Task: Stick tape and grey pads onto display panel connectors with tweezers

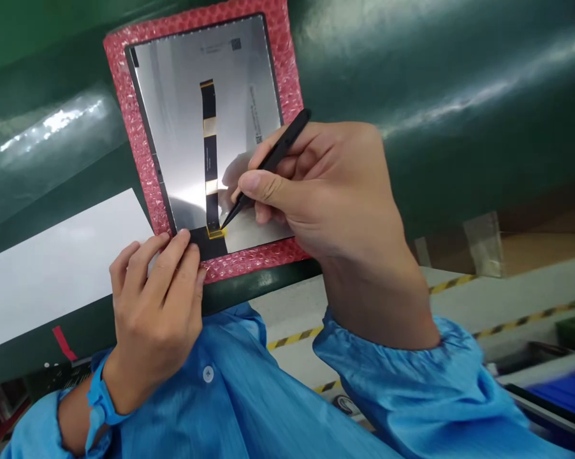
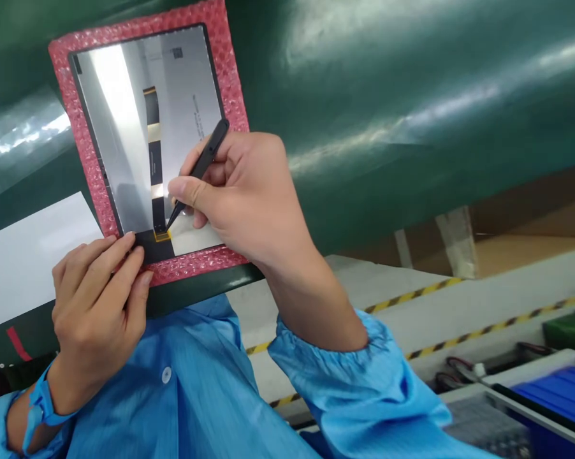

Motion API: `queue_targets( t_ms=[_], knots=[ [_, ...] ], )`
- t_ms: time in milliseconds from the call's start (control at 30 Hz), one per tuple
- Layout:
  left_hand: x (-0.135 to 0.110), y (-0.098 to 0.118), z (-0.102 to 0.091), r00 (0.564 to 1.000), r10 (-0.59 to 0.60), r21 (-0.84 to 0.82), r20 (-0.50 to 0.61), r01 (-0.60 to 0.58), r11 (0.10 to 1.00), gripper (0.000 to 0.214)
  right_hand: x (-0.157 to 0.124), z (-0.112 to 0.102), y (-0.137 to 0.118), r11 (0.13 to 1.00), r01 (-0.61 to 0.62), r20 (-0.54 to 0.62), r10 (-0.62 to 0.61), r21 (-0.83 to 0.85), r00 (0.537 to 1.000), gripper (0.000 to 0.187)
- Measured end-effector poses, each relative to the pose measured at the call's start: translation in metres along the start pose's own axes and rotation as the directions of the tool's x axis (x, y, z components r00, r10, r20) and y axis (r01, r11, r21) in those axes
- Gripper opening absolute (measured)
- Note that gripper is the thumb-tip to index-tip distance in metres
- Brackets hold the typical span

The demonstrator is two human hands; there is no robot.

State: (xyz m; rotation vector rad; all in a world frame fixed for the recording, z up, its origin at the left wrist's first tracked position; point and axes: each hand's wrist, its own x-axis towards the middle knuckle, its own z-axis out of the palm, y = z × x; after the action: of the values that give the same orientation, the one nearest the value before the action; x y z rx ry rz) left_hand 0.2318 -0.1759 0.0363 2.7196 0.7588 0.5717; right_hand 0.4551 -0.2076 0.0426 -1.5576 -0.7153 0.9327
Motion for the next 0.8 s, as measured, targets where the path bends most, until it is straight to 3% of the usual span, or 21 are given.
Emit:
queue_targets(
  t_ms=[400,633,800],
  knots=[
    [-0.0012,0.002,-0.0004,1.0,-0.019,0.007,0.025,0.019,1.0,0.039,0.0007,-0.0001,-0.0002,0.999,-0.001,-0.031,0.0,-0.053,1.0,0.06],
    [-0.0017,0.0038,-0.0007,0.998,-0.041,0.016,0.045,0.04,0.999,0.039,-0.0027,-0.0029,0.0025,0.997,-0.044,-0.029,0.042,-0.058,0.999,0.048],
    [-0.0018,0.0041,0.0004,0.998,-0.028,0.038,0.059,0.026,0.999,0.035,-0.0023,0.0001,0.0008,0.999,-0.008,-0.031,0.007,-0.044,0.999,0.051]
  ],
)
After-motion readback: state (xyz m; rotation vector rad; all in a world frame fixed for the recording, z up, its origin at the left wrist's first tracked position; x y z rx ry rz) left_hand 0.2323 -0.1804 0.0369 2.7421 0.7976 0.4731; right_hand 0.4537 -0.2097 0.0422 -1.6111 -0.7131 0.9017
